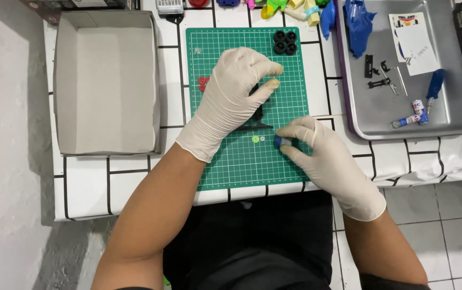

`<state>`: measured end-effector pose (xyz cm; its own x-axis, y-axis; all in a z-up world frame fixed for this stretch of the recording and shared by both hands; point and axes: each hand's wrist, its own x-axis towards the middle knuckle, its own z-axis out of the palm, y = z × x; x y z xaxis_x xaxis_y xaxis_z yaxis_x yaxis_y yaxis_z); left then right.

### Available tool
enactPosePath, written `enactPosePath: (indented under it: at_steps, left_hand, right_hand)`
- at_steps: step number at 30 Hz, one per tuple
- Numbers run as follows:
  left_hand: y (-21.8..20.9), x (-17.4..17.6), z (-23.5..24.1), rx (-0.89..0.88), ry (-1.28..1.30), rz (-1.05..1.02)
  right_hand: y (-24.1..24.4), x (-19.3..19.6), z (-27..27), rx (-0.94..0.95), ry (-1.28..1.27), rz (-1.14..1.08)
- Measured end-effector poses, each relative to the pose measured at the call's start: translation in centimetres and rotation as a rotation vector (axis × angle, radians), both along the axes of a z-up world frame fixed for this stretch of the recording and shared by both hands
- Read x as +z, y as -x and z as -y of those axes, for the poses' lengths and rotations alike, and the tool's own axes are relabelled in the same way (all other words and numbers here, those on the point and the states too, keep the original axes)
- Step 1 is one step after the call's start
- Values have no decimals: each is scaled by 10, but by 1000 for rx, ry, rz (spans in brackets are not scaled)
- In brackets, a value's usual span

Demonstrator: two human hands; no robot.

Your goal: Assembling a toy car model by installing gears, axles, and other small components into the chassis on a cutting mat.

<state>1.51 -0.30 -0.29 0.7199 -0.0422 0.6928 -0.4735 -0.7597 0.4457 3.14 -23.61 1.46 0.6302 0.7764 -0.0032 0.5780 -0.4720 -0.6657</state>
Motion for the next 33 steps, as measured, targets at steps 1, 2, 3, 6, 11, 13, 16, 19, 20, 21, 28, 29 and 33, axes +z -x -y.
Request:
enactPosePath:
  at_steps: [1,2,3,6,11,13,16,19,20,21,28,29,33]
  left_hand:
    - [0,0,0,0,3,-1]
    - [0,-1,0,5,-1,1]
    - [-1,-1,0,9,-5,2]
    - [1,0,2,10,3,2]
    - [2,3,1,3,-3,27]
    - [3,4,1,-3,4,43]
    - [3,3,1,2,5,30]
    - [3,2,1,3,-3,47]
    - [2,1,1,7,-6,48]
    - [2,1,1,11,-9,48]
    - [4,3,3,8,-3,56]
    - [3,2,3,4,-8,57]
    - [4,4,6,-66,27,52]
  right_hand:
    - [0,-2,1,0,3,-1]
    - [0,-3,1,17,8,15]
    - [1,-5,2,33,13,31]
    - [0,-9,2,35,49,46]
    - [-1,-14,1,50,75,75]
    - [0,-14,1,51,79,81]
    - [1,-16,0,44,81,93]
    - [1,-21,3,65,47,116]
    - [1,-22,3,76,39,132]
    - [2,-23,3,88,30,148]
    - [-3,-6,5,2,-42,-10]
    - [-3,0,6,-94,-107,-197]
    - [-4,16,10,-336,-270,-622]
